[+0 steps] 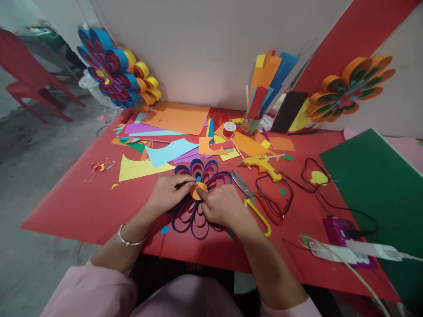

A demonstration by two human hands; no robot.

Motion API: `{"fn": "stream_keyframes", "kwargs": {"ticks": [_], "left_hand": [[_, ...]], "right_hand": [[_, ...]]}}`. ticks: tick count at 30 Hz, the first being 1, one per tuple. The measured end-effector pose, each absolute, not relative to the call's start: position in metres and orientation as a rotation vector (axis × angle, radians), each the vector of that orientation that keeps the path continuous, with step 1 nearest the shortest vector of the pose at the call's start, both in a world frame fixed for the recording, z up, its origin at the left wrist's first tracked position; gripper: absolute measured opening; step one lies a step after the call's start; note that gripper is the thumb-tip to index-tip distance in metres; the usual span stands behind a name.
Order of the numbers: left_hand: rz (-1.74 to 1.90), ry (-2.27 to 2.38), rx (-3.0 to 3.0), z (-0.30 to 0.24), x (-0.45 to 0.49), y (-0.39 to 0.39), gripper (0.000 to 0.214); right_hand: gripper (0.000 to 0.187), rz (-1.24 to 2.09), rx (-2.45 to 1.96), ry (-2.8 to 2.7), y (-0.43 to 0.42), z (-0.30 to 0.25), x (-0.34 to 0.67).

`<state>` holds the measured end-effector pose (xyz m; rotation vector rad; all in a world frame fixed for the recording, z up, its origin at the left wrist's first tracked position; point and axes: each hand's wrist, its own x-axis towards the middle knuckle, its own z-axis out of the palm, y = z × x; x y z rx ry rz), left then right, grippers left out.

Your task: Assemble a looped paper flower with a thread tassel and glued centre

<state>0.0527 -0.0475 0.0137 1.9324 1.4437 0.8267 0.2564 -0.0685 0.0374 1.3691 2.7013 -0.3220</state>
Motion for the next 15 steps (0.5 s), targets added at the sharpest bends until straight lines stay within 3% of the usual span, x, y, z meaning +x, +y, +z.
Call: {"fn": "stream_keyframes", "kwargs": {"ticks": [15], "left_hand": [[0.822, 1.432, 1.913, 0.0134, 0.0527, -0.0462, 0.029]], "right_hand": [[0.051, -0.32, 1.366, 2.695, -0.0684, 0.0376, 0.2556]]}}
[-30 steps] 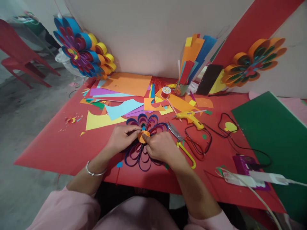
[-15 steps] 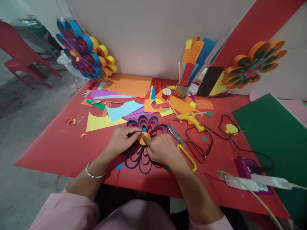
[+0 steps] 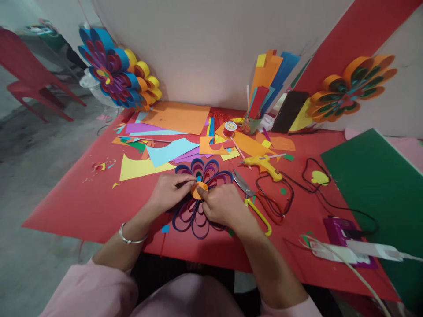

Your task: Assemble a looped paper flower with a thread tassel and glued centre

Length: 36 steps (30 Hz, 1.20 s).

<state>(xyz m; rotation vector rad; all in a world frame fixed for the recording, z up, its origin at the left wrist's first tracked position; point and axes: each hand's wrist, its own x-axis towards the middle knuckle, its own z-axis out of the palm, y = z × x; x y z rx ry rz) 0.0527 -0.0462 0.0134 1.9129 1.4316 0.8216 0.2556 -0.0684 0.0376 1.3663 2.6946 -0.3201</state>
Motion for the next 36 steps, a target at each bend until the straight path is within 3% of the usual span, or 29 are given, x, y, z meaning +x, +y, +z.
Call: {"fn": "stream_keyframes", "kwargs": {"ticks": [36], "left_hand": [[0.828, 1.428, 1.933, 0.0131, 0.0531, -0.0476, 0.029]], "right_hand": [[0.053, -0.336, 1.374, 2.687, -0.0691, 0.0372, 0.2551]]}}
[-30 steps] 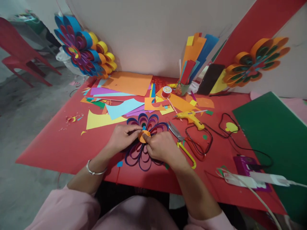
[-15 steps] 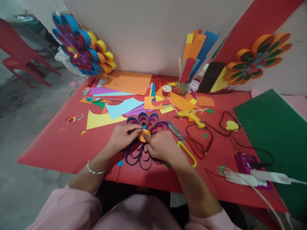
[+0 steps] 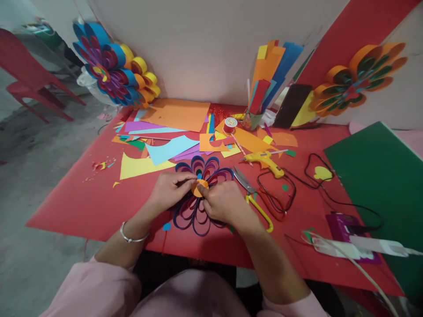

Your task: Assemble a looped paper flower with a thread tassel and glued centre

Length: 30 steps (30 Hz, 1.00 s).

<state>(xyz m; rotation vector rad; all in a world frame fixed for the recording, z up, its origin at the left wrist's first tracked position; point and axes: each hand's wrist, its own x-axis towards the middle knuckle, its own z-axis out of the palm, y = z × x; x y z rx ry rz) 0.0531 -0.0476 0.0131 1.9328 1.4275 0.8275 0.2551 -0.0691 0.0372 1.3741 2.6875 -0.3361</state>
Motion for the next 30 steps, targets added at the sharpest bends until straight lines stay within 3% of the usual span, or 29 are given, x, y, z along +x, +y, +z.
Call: {"fn": "stream_keyframes", "kwargs": {"ticks": [30], "left_hand": [[0.811, 1.387, 1.966, 0.0109, 0.0513, -0.0444, 0.026]], "right_hand": [[0.048, -0.294, 1.373, 2.716, -0.0696, 0.0335, 0.2554]]}}
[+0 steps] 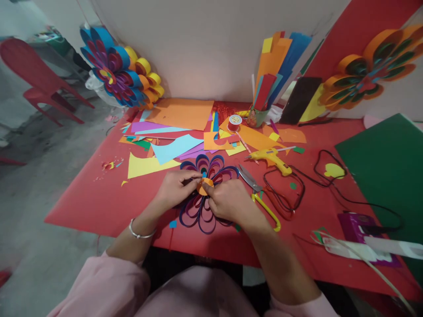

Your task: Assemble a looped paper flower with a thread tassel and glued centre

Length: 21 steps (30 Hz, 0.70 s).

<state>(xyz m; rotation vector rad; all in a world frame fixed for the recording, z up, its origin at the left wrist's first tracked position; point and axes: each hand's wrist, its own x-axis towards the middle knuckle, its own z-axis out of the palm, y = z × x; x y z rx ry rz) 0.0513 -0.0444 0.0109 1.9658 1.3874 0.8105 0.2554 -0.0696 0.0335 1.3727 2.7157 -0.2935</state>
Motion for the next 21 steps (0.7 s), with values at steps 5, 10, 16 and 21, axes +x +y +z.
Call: {"fn": "stream_keyframes", "kwargs": {"ticks": [5, 10, 16, 21], "left_hand": [[0.786, 1.376, 1.963, 0.0109, 0.0513, -0.0442, 0.026], [0.815, 1.379, 1.965, 0.0092, 0.0511, -0.0446, 0.026], [0.801, 1.38, 1.963, 0.0104, 0.0513, -0.0454, 0.025], [0.809, 1.363, 1.981, 0.0092, 0.0511, -0.0459, 0.024]], "right_hand": [[0.048, -0.314, 1.385, 2.702, -0.069, 0.0342, 0.2548], [0.049, -0.31, 1.375, 2.71, -0.0688, 0.0348, 0.2552], [0.05, -0.29, 1.386, 2.705, -0.0684, 0.0345, 0.255], [0.049, -0.296, 1.377, 2.704, -0.0689, 0.034, 0.2545]]}}
